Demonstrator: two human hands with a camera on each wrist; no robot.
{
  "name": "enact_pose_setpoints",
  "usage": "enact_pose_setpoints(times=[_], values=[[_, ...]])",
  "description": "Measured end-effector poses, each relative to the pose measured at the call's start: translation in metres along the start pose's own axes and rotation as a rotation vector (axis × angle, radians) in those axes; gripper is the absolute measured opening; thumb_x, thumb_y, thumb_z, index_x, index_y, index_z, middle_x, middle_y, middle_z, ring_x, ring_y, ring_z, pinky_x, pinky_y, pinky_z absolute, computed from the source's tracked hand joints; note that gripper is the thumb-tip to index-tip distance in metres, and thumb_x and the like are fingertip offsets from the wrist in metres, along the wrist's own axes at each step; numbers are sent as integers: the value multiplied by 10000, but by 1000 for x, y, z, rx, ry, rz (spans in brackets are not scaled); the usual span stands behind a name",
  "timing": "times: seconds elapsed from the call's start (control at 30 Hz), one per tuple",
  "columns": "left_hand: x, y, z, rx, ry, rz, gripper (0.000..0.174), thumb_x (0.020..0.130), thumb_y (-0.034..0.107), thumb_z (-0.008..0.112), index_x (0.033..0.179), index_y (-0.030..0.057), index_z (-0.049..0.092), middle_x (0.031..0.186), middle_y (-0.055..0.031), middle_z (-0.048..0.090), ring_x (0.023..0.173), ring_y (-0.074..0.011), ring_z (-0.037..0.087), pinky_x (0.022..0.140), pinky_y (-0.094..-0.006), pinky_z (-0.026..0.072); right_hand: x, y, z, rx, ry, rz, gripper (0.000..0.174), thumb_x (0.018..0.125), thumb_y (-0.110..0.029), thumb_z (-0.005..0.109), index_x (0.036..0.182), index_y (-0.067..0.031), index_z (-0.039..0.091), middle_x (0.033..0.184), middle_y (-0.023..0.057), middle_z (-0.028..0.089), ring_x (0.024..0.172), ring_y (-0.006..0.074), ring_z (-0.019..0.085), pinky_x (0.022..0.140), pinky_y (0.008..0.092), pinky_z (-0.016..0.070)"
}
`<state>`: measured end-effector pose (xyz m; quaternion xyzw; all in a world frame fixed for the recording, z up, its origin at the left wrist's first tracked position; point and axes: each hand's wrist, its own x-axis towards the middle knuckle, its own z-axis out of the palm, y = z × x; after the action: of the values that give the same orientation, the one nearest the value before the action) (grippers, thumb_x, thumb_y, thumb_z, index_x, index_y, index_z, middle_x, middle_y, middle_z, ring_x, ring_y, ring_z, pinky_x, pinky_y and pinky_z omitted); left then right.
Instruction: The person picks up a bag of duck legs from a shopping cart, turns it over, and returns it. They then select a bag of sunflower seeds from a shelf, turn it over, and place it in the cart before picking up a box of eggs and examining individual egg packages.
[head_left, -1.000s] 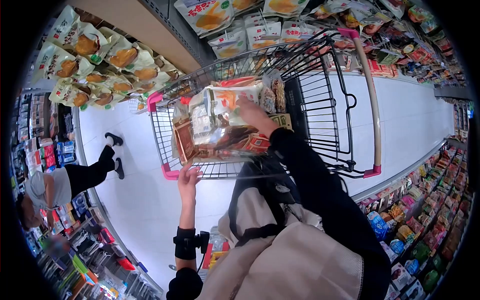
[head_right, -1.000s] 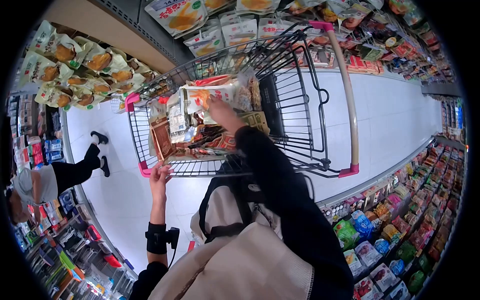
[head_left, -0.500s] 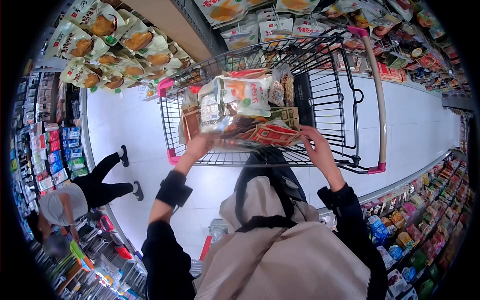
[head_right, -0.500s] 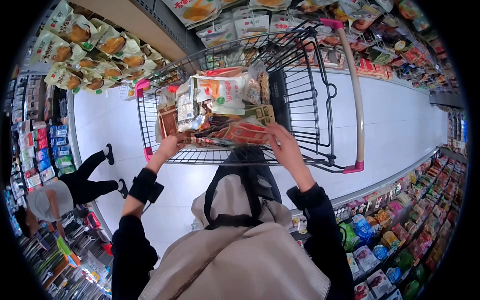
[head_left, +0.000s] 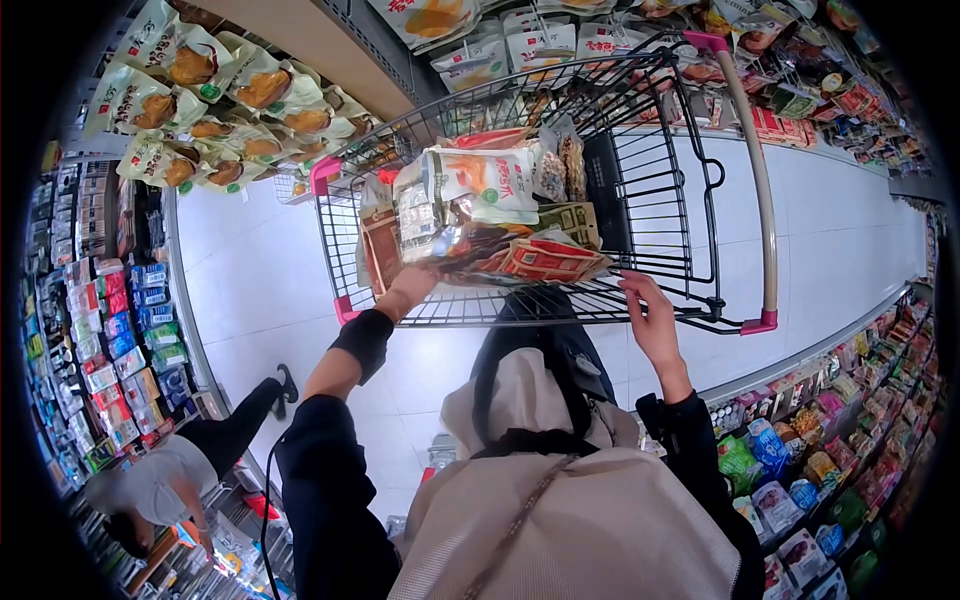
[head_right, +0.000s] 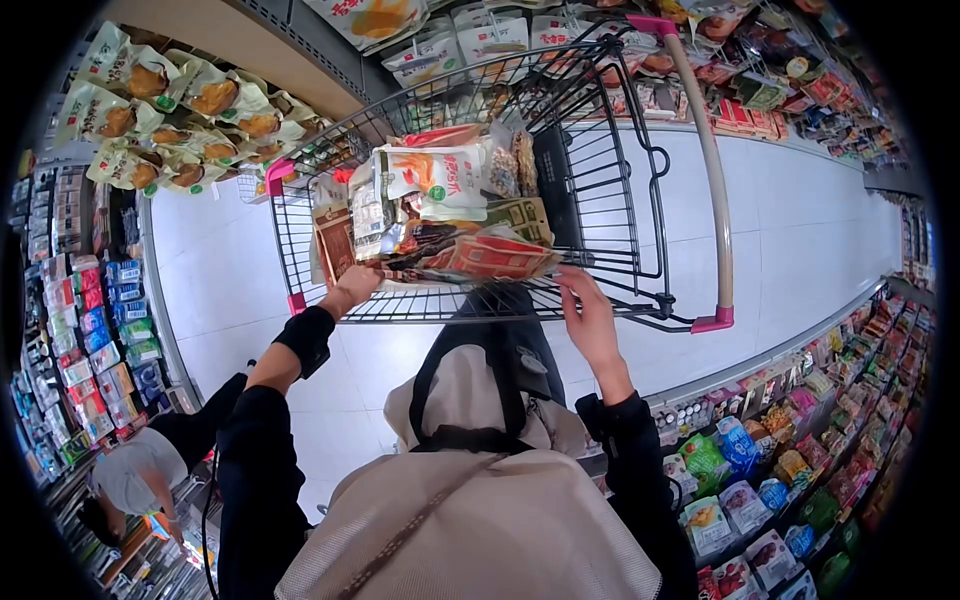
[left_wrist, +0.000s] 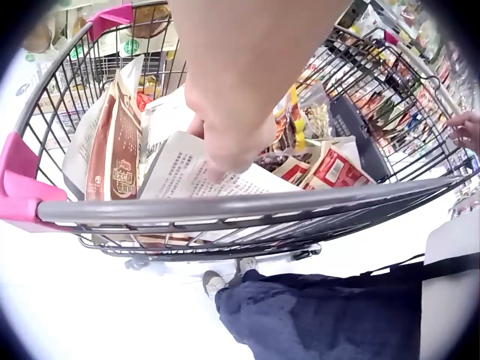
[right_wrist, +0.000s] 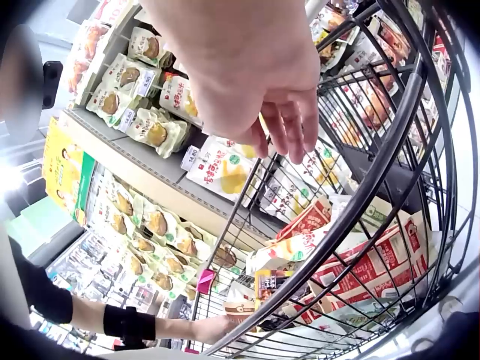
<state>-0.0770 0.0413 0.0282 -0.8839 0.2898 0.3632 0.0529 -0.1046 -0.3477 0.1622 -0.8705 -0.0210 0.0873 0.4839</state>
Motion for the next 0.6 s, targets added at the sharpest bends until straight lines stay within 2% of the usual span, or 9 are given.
enact_pose_setpoints(times=[0.1,0.2,0.27,0.3,0.4,0.43,0.53,0.57,0.6], values=[[-29,6,-39,-55,95,6,228,741,53,456,958,26,522,840,-134,604,766,-285,594,627,-372,491,3,3,-2,-38,40,-50,152,812,32,461,928,-2,553,1027,120,557,867,208,559,727,253,439],[-72,13,-75,-104,350,-2,313,695,28,504,996,117,517,849,-134,595,697,-294,591,615,-406,476,12,7,-5,-35,105,-117,140,796,34,476,908,-10,547,980,131,570,840,263,569,676,276,450],[-103,16,-99,-244,408,-102,362,691,13,495,1031,139,505,788,-133,597,650,-307,587,574,-419,468,21,-4,-9,-6,146,-146,129,822,2,464,914,-2,555,985,123,573,828,226,572,690,265,447],[-116,15,-105,-320,555,-104,345,726,25,503,1060,112,493,693,-137,584,565,-327,561,510,-372,456,26,-8,-11,14,156,-144,130,830,-10,460,915,1,557,988,123,573,827,218,572,689,264,446],[-150,29,-137,-801,814,-200,233,772,53,523,1003,75,491,578,-124,529,455,-256,533,437,-294,408,40,-25,-10,120,170,-86,143,854,-53,452,929,4,559,967,103,581,817,171,568,694,237,439],[-157,34,-141,-1037,818,-254,153,819,91,532,950,28,487,580,-69,524,432,-128,490,419,-241,362,44,-29,-5,229,138,-57,152,861,-64,447,946,-2,556,952,91,580,814,152,562,707,232,434],[-156,52,-144,-1378,1114,-118,145,836,91,525,936,-5,478,620,-22,538,478,-52,464,398,-223,353,54,-51,5,546,-31,-38,213,878,-88,431,1062,-10,505,975,63,559,855,119,536,773,232,421],[-159,61,-151,-1511,1106,-91,177,846,92,514,974,-25,478,748,-23,574,581,-61,504,495,-208,409,54,-66,9,658,-103,-65,229,875,-82,435,1086,-11,485,999,64,550,877,125,532,788,238,420],[-157,69,-155,-1537,1153,-62,178,845,87,514,980,-24,478,786,-31,576,630,-64,513,547,-205,416,52,-82,11,769,-177,-94,249,872,-77,439,1110,-11,466,1024,65,541,900,132,528,804,245,420]])
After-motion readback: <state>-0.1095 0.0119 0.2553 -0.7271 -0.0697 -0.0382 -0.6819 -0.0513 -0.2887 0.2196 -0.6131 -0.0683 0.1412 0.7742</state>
